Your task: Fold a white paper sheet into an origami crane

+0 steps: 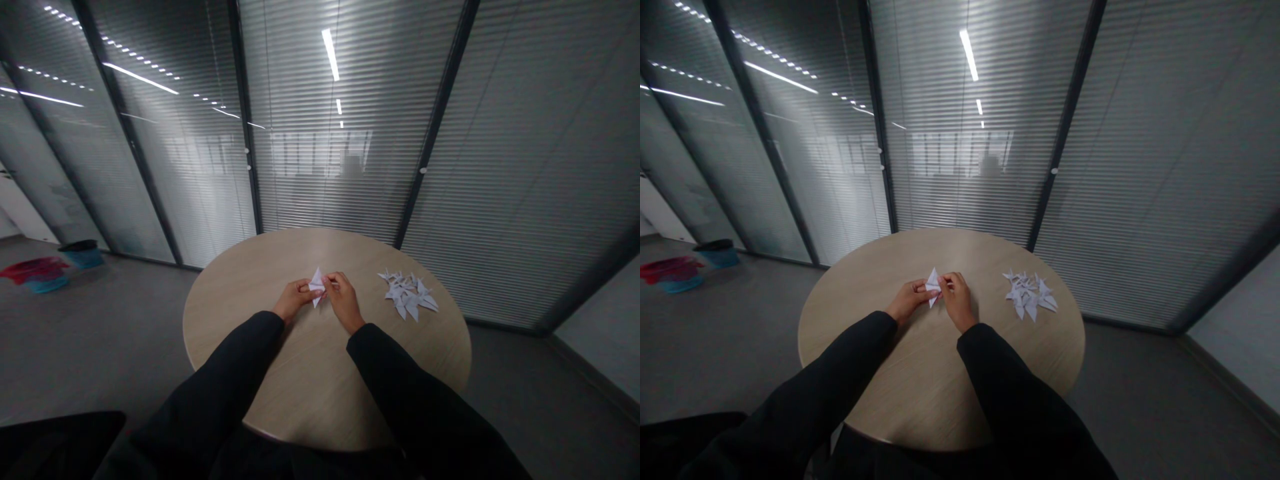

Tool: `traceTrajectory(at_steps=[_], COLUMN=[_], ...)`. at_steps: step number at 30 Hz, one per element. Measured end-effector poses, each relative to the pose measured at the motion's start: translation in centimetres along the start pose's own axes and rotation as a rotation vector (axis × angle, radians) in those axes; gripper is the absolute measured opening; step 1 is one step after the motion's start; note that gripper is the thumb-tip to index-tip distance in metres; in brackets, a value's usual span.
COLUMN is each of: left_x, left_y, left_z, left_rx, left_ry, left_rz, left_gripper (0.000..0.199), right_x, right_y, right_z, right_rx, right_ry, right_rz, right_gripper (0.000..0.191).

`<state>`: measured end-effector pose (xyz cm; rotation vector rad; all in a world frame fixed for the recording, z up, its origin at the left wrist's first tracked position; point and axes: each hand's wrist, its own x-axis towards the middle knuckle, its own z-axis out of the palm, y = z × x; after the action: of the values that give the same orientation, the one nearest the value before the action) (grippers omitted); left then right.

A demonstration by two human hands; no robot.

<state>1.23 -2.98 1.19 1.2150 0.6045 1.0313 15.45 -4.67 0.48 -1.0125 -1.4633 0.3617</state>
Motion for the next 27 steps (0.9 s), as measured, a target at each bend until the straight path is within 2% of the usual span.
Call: traceTrajectory(at_steps=[10, 19, 22, 27], left_x=[-0.1, -0.1, -0.1, 0.0], left_y=[0.2, 0.3, 0.2, -0.1], left_z=[0.1, 0.2, 0.1, -0.3], left_rx=[0.039, 0.161, 0.166, 0.15], left_ry=[0.013, 0.021, 0.018, 0.04], left_rz=[-0.028, -0.036, -0.045, -0.037], left_gripper=[0.052, 0.048, 0.049, 0.048], right_x=[-0.1, -0.3, -0.3, -0.2], right_y=[-0.1, -0.6, -0.7, -1.1], right_z=[0.1, 0.1, 0.0, -0.1], right_rx=[0.007, 0.202, 0.215, 0.12], right_ry=[0.024, -0.106, -0.138, -0.19], right_rz=[0.043, 0.148, 0.131, 0.0], right_gripper=[0.026, 0.029, 0.023, 0.019])
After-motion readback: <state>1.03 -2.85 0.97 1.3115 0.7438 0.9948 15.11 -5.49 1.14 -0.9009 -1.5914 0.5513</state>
